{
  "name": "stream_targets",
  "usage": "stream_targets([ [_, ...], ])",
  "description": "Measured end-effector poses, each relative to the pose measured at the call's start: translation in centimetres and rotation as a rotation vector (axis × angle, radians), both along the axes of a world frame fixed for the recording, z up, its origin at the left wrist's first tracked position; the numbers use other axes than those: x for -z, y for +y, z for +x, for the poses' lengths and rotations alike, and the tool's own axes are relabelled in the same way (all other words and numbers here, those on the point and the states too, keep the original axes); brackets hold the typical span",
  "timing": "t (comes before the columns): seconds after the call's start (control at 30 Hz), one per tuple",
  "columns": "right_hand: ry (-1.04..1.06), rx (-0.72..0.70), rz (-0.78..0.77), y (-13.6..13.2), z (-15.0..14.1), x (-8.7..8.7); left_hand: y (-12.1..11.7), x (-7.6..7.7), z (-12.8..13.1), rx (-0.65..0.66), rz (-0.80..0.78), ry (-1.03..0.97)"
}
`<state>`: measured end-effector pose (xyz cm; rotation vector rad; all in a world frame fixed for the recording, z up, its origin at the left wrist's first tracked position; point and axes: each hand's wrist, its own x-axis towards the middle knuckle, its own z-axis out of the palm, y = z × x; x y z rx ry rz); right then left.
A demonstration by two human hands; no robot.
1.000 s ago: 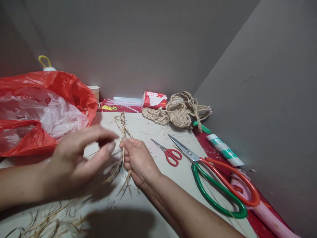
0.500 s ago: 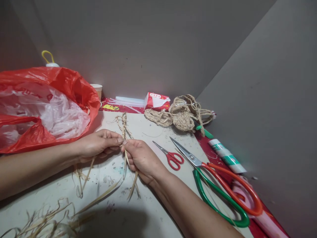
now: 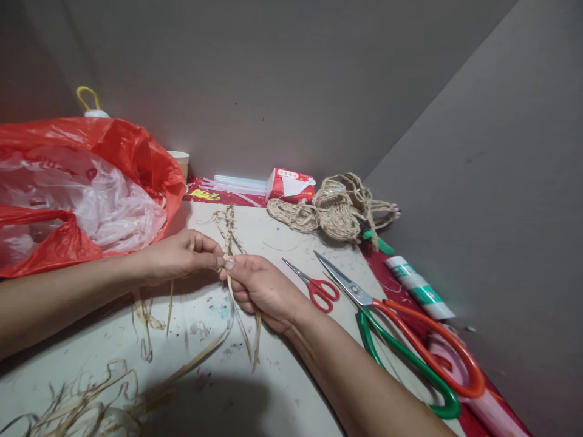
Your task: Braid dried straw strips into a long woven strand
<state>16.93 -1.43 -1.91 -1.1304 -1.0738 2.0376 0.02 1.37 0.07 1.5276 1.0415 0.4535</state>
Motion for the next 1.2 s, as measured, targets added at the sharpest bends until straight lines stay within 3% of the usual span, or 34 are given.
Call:
stream_targets([
  [0.43,-0.116,-0.062,0.126,0.0,0.09,0.07,0.31,0.36,-0.58,0.119,0.183,0.128],
  [0.67,-0.143,-0.071,0.172,0.08,0.12,0.47,0.48,0.05,-0.51,0.128,0.094,0.132],
  [0.83,-0.162,-0.072,0.178,0.08,0.13,0.4,0.85,0.37,-0.9,0.213,0.125,0.12],
  [1.03,-0.189,-0.067,0.17,0.16,-0.01,0.12,0.45,0.07,-0.59,0.177,0.198,0.253],
  [1.2,-0.176,-0.054,0.121,0.17,-0.01,-0.04,0.65,0.47,-0.45,0.192,0.179,0.213],
])
